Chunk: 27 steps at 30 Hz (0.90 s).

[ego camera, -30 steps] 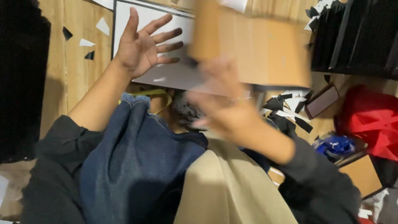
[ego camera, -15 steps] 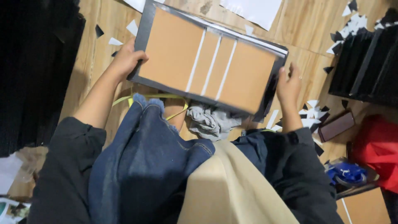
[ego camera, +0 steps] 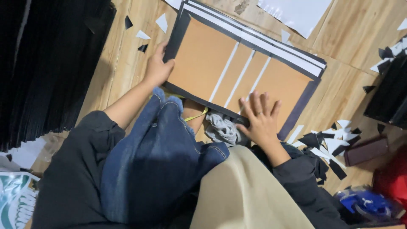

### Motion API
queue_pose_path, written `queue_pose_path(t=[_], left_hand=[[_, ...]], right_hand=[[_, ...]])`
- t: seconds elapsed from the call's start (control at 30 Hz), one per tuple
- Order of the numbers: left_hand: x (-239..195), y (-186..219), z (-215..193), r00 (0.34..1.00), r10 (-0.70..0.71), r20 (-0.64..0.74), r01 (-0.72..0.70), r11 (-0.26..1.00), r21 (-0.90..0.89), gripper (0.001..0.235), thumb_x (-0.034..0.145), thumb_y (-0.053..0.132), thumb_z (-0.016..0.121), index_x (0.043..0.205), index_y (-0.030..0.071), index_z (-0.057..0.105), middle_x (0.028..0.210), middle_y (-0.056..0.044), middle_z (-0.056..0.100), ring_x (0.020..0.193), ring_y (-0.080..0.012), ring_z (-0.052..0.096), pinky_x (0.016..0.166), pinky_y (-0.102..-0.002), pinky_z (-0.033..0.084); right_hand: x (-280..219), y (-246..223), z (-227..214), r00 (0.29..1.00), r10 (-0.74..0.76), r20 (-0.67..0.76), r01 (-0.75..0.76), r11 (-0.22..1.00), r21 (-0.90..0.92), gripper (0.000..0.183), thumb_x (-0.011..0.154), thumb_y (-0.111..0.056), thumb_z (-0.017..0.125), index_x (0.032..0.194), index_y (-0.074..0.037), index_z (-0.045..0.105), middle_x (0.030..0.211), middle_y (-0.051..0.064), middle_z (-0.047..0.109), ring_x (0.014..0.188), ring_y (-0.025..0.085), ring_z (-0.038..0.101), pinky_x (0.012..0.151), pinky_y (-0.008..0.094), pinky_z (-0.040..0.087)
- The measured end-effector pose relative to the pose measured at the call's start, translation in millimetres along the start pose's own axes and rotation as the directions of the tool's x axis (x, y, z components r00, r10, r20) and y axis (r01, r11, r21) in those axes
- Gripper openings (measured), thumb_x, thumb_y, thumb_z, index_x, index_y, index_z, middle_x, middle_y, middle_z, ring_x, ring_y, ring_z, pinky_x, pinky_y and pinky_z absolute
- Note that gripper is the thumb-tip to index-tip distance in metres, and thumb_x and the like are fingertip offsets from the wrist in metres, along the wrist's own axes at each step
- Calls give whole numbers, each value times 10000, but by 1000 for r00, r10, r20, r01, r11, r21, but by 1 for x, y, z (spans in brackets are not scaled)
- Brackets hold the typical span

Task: The person wraps a book with white paper, smooths it with a cloth, and stacks it with other wrapped books. The person repeats this process for multiple books, handling each one individually.

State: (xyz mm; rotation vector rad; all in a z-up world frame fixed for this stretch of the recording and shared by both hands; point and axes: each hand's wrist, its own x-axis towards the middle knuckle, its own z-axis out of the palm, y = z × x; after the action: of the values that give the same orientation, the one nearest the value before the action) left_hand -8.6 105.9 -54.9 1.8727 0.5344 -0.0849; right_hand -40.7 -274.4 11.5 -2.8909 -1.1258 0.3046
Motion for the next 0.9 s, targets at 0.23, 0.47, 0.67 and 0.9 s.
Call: queue_pose_path(t=[0.23,0.47,0.67,0.9], left_hand=[[5,23,3,1000,-7,23,5,995,103,607,844,153,479,1423,109,299,1455,-98,374,1345,-242,353,1074,-304,300],[90,11,-38,809,586,39,-403,505,763,230,784,130,585,1001,75,639,1249,-131,534,1170,-349,441,996,-451,317],[135,-25,-24,768,395,505,-381,-352,855,439,949,337,394,1367,235,481,1568,-56,226,1399,-346,170,1147,-517,55],[150,-18,-19,591,664,458,-541,-95,836,416,931,127,438,1308,72,605,1397,-58,533,1257,-311,438,1109,-500,211]], right_hand=[[12,28,3,982,106,-156,-90,990,107,1056,719,-572,767,1521,-142,232,1550,156,30,1421,393,-10,1083,690,47],[13,22,3,973,151,-177,-141,987,71,1012,689,-517,745,1502,-137,278,1544,175,107,1415,420,72,1074,694,90],[12,22,8,954,127,-271,-123,992,32,887,809,-675,493,1479,-114,346,1526,186,178,1405,420,122,1086,666,110],[13,20,10,936,100,-337,-112,994,-14,893,870,-752,250,1448,-89,405,1497,198,247,1391,410,162,1108,618,116]])
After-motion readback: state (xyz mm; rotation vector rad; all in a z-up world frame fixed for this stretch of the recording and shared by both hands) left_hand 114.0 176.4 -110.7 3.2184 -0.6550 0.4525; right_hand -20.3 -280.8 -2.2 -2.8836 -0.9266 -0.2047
